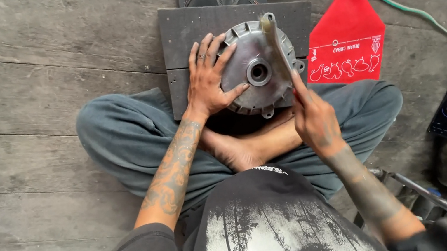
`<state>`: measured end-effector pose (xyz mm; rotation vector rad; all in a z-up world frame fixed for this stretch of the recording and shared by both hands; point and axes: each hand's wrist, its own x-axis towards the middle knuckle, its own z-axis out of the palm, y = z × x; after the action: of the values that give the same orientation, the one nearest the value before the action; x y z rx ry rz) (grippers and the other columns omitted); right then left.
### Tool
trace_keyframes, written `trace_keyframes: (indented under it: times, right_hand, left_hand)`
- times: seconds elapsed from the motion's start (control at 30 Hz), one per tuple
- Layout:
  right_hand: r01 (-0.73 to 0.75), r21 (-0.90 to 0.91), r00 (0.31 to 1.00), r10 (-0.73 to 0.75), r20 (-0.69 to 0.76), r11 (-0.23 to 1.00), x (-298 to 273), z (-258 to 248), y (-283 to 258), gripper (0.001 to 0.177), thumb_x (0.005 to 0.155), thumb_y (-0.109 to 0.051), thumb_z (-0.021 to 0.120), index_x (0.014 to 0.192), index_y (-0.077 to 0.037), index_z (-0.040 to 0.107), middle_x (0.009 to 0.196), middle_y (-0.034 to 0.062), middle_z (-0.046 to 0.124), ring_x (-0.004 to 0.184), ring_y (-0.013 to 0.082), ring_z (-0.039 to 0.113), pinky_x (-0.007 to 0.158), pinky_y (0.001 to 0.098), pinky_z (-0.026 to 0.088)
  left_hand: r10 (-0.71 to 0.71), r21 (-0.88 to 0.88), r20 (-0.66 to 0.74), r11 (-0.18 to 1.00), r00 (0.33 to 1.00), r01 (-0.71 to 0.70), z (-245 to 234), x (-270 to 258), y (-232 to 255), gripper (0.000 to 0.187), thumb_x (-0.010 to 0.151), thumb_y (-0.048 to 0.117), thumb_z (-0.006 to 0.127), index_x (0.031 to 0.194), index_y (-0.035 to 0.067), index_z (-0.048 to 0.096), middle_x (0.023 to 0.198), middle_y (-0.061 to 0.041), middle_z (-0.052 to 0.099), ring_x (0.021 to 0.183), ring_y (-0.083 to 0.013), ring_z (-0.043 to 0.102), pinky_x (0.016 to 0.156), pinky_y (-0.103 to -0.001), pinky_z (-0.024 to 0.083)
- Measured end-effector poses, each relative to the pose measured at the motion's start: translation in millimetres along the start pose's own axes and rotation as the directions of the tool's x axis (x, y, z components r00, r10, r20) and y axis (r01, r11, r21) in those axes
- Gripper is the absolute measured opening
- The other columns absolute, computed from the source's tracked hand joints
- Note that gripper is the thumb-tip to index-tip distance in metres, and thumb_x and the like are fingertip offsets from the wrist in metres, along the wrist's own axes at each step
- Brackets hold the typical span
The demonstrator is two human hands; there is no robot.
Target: The person sits cross-legged on the floor and uses a wire brush to scrub a metal engine casing placed on a wooden block. They repeatedly brush the surface and edges of the casing to remove dirt or oxidation.
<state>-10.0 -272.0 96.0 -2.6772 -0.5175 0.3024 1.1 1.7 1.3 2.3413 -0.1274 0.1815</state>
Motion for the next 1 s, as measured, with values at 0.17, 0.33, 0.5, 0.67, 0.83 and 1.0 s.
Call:
trace_keyframes:
  times: [0.17,0.33,0.5,0.67,0.83,1.0]
  right_hand:
    - [0.125,0.074,0.987,-0.117,-0.113,0.989,98,11,-22,0.059,0.103,-0.010,0.053,0.160,-0.020,0.042,0.097,0.0204,0.070,0.091,0.0449,0.069,0.075,0.0568,0.056]
    - [0.041,0.165,0.997,-0.029,-0.076,0.985,59,3,-26,0.061,0.102,-0.011,0.053,0.160,-0.020,0.041,0.105,0.0205,0.071,0.098,0.0444,0.069,0.078,0.0544,0.056]
    - [-0.109,0.086,0.994,0.109,0.006,0.990,-29,0,-4,0.058,0.103,-0.018,0.054,0.161,-0.022,0.046,0.103,0.0081,0.071,0.096,0.0312,0.071,0.078,0.0432,0.058]
    - [0.063,0.072,0.995,-0.057,-0.084,0.995,60,9,-14,0.058,0.105,-0.012,0.052,0.161,-0.017,0.043,0.099,0.0160,0.069,0.094,0.0399,0.069,0.075,0.0510,0.057]
    - [-0.049,0.150,0.998,0.045,0.031,0.987,119,11,-28,0.060,0.104,-0.014,0.047,0.161,-0.022,0.032,0.096,0.0217,0.068,0.081,0.0471,0.062,0.069,0.0555,0.045]
    - [-0.001,0.065,0.999,0.004,-0.040,0.998,41,-6,-11,0.058,0.105,-0.013,0.051,0.161,-0.019,0.042,0.104,0.0208,0.070,0.096,0.0451,0.068,0.077,0.0552,0.054]
  left_hand:
    - [0.002,0.014,-0.017,1.000,1.000,-0.002,1,-1,-1,0.092,0.076,0.075,0.071,0.151,0.026,0.049,0.159,-0.006,0.041,0.152,-0.0329,0.030,0.128,-0.056,0.015]
    - [-0.013,-0.005,0.003,1.000,1.000,0.013,-1,-1,1,0.091,0.078,0.076,0.069,0.152,0.027,0.048,0.159,-0.006,0.041,0.153,-0.0323,0.030,0.128,-0.055,0.014]
    - [-0.006,-0.029,-0.004,1.000,1.000,0.005,-2,0,1,0.088,0.081,0.074,0.068,0.151,0.025,0.049,0.158,-0.007,0.042,0.152,-0.0342,0.031,0.127,-0.057,0.014]
    - [-0.007,-0.017,-0.021,1.000,1.000,0.007,0,-1,1,0.088,0.080,0.075,0.068,0.151,0.026,0.049,0.158,-0.007,0.043,0.152,-0.0337,0.031,0.127,-0.057,0.014]
    - [0.020,-0.001,0.061,1.000,0.998,-0.020,-9,0,7,0.082,0.091,0.070,0.059,0.155,0.023,0.041,0.164,-0.008,0.036,0.156,-0.0341,0.029,0.131,-0.058,0.015]
    - [-0.007,0.003,0.003,1.000,1.000,0.007,1,0,2,0.088,0.081,0.078,0.064,0.152,0.028,0.049,0.159,-0.005,0.042,0.152,-0.0318,0.031,0.128,-0.056,0.013]
